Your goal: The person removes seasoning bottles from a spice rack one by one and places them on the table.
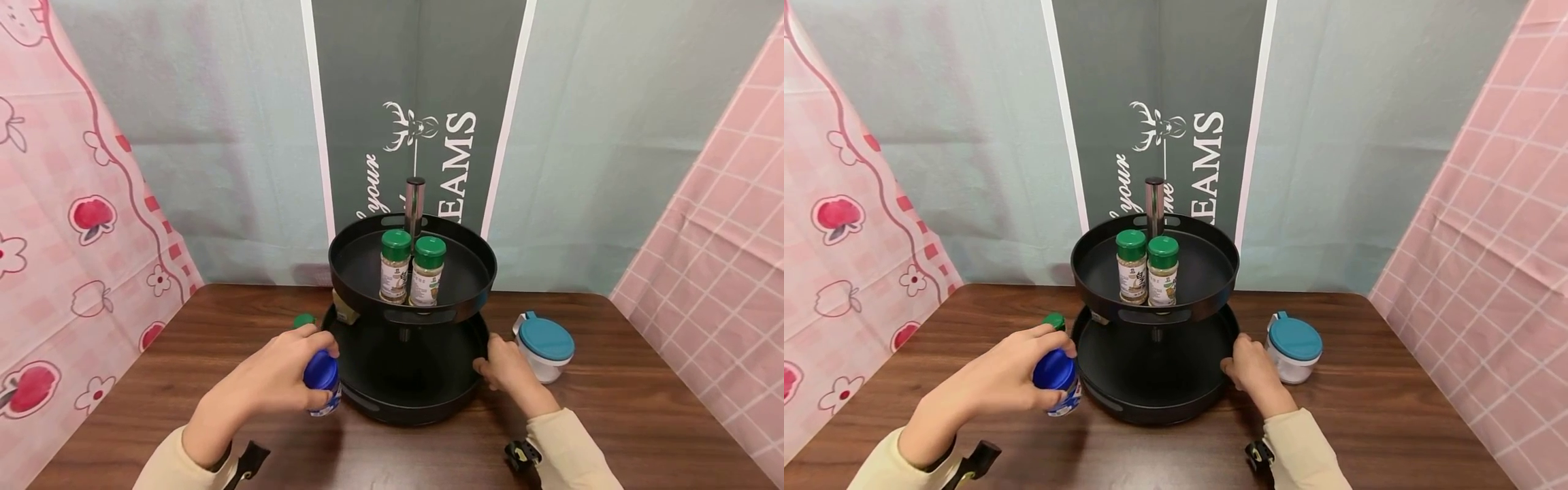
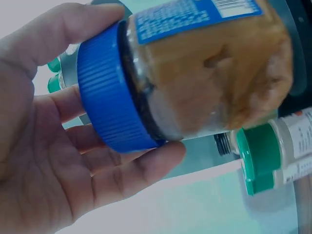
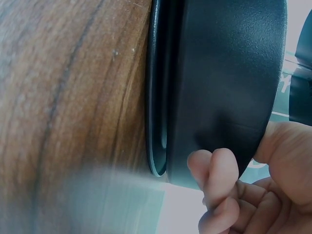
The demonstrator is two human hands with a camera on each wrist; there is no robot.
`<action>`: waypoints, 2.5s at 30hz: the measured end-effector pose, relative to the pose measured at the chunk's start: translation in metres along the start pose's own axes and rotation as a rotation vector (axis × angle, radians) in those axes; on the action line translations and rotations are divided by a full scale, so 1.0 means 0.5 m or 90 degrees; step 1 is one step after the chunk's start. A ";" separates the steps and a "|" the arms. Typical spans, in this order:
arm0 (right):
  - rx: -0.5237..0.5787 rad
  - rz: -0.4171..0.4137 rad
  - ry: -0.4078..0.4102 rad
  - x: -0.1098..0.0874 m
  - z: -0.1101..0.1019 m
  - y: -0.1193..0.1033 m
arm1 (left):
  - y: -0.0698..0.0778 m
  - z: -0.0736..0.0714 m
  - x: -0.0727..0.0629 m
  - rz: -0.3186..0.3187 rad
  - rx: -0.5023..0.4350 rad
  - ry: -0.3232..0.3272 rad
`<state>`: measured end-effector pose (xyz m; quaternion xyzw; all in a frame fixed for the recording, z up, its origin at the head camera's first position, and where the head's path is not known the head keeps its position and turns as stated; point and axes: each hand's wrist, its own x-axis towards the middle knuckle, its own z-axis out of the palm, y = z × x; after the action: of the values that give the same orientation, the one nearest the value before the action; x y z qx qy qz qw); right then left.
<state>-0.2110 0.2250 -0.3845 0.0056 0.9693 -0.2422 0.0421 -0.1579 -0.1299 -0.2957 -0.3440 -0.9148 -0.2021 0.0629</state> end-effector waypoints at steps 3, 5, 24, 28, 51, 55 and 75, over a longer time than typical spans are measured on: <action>-0.002 0.000 -0.002 0.000 -0.002 -0.002 | -0.007 -0.004 -0.010 -0.021 -0.006 -0.016; -0.003 0.001 -0.001 0.000 -0.001 -0.002 | -0.014 -0.004 -0.015 -0.036 -0.011 -0.029; -0.005 -0.016 0.016 -0.006 0.000 -0.005 | -0.076 -0.008 -0.035 -0.066 -0.061 -0.060; -0.005 -0.017 0.018 -0.004 0.002 -0.004 | -0.090 -0.009 -0.037 -0.068 -0.057 -0.054; 0.003 -0.014 0.019 -0.008 0.001 -0.005 | -0.186 0.024 -0.038 -0.126 -0.013 0.037; 0.004 -0.012 0.019 -0.008 0.002 -0.002 | -0.201 0.032 -0.037 -0.122 -0.009 0.051; 0.012 -0.036 0.028 -0.009 0.003 -0.003 | -0.245 0.062 -0.031 -0.141 -0.008 0.074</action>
<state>-0.2065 0.2229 -0.3847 -0.0161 0.9674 -0.2523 0.0142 -0.2256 -0.2098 -0.3679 -0.2293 -0.9407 -0.2329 0.0908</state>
